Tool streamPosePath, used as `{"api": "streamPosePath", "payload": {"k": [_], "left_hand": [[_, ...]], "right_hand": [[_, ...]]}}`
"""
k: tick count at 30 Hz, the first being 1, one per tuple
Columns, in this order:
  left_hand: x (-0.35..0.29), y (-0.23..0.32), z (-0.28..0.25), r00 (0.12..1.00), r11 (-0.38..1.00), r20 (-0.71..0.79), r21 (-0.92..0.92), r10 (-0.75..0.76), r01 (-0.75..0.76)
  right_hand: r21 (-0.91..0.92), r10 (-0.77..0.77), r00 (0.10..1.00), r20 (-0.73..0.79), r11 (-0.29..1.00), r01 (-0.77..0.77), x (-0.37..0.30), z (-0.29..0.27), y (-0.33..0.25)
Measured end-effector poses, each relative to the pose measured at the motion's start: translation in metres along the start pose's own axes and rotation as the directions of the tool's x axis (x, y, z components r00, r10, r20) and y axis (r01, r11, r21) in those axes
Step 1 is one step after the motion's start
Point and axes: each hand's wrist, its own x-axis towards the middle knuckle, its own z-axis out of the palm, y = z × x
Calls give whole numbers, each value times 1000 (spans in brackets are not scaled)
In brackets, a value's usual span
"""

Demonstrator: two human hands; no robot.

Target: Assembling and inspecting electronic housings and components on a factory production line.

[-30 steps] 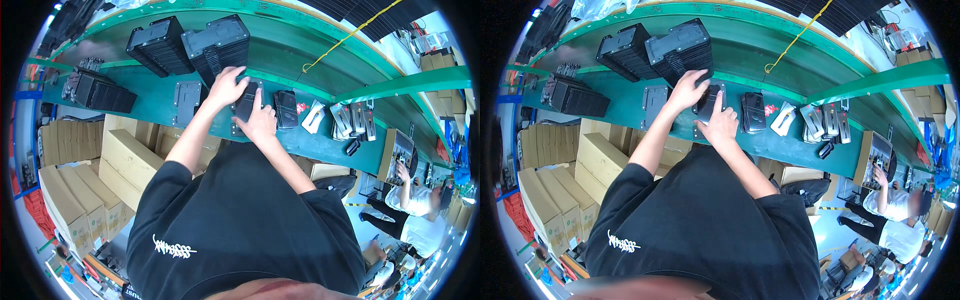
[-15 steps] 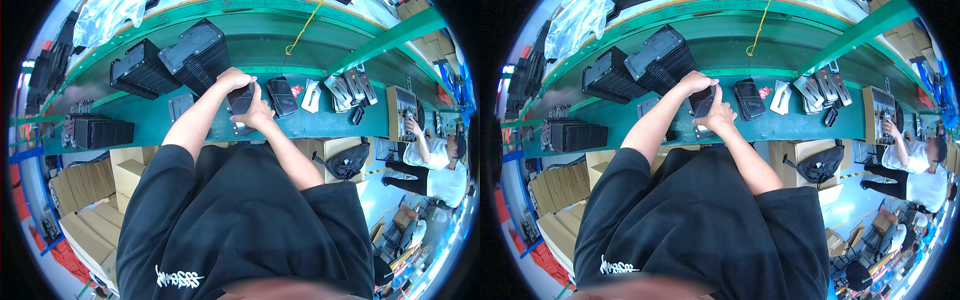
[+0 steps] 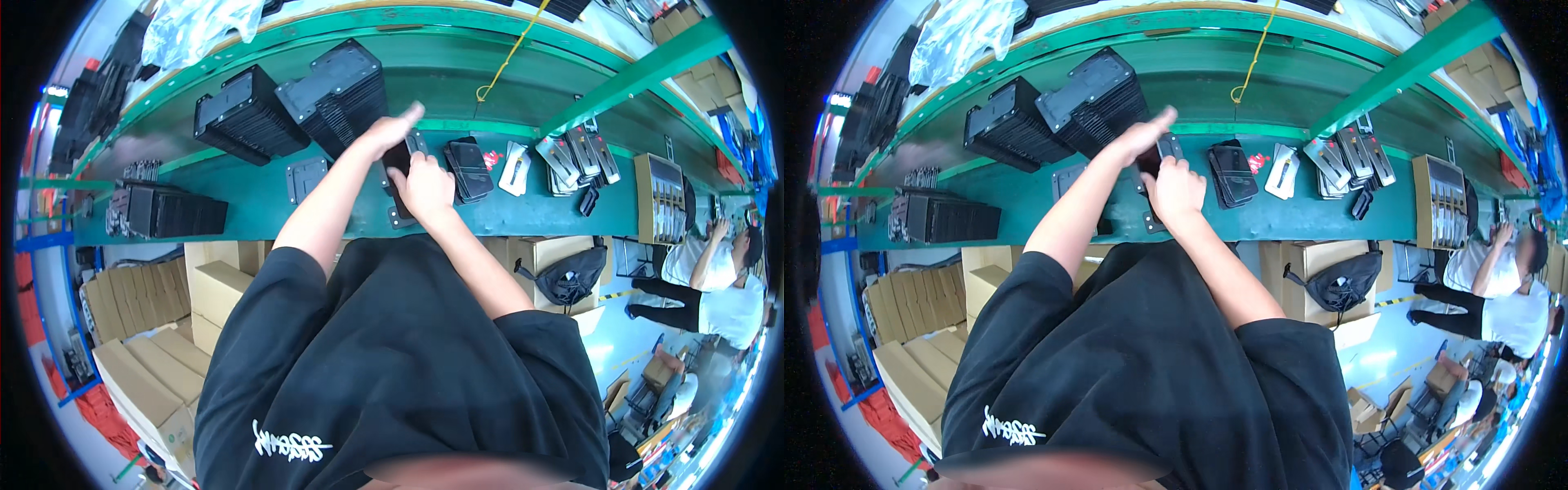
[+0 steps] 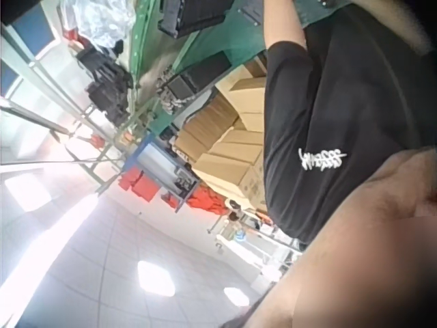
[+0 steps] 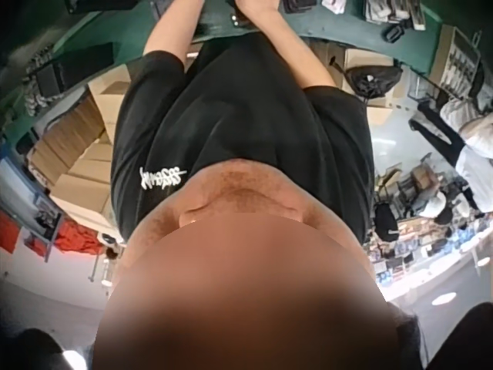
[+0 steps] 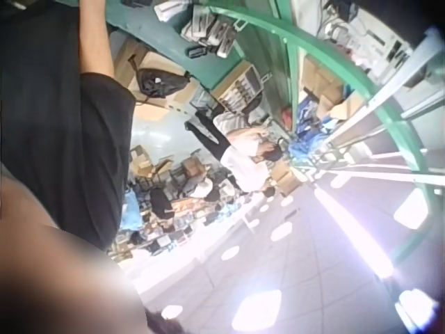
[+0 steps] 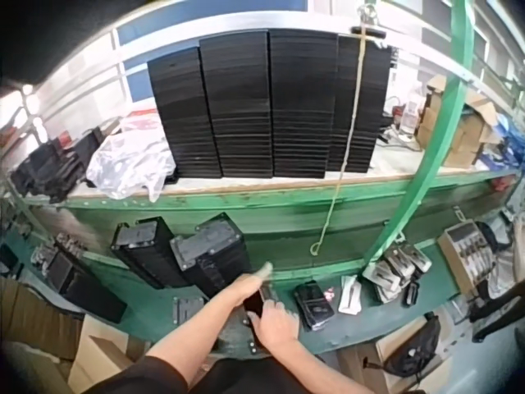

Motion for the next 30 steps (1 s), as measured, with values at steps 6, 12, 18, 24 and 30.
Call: {"api": "streamPosePath", "payload": {"k": [6, 12, 18, 24, 30], "left_hand": [[18, -101, -4, 868, 845, -299, -249, 397, -473], [10, -109, 12, 894, 876, -378, -313, 240, -368], [57, -174, 2, 936, 764, -265, -547, 231, -343], [-11, -109, 38, 810, 932, -538, -113, 233, -344], [-28, -97, 50, 741, 940, -628, -41, 238, -337]], "right_hand": [[149, -112, 968, 223, 986, 80, 20, -13, -26], [173, -207, 937, 282, 971, 163, 11, -38, -34], [710, -683, 716, 149, 577, 403, -9, -86, 16], [729, -271, 957, -108, 632, 261, 77, -8, 202], [493, -45, 981, -189, 860, 135, 127, 91, 241]]}}
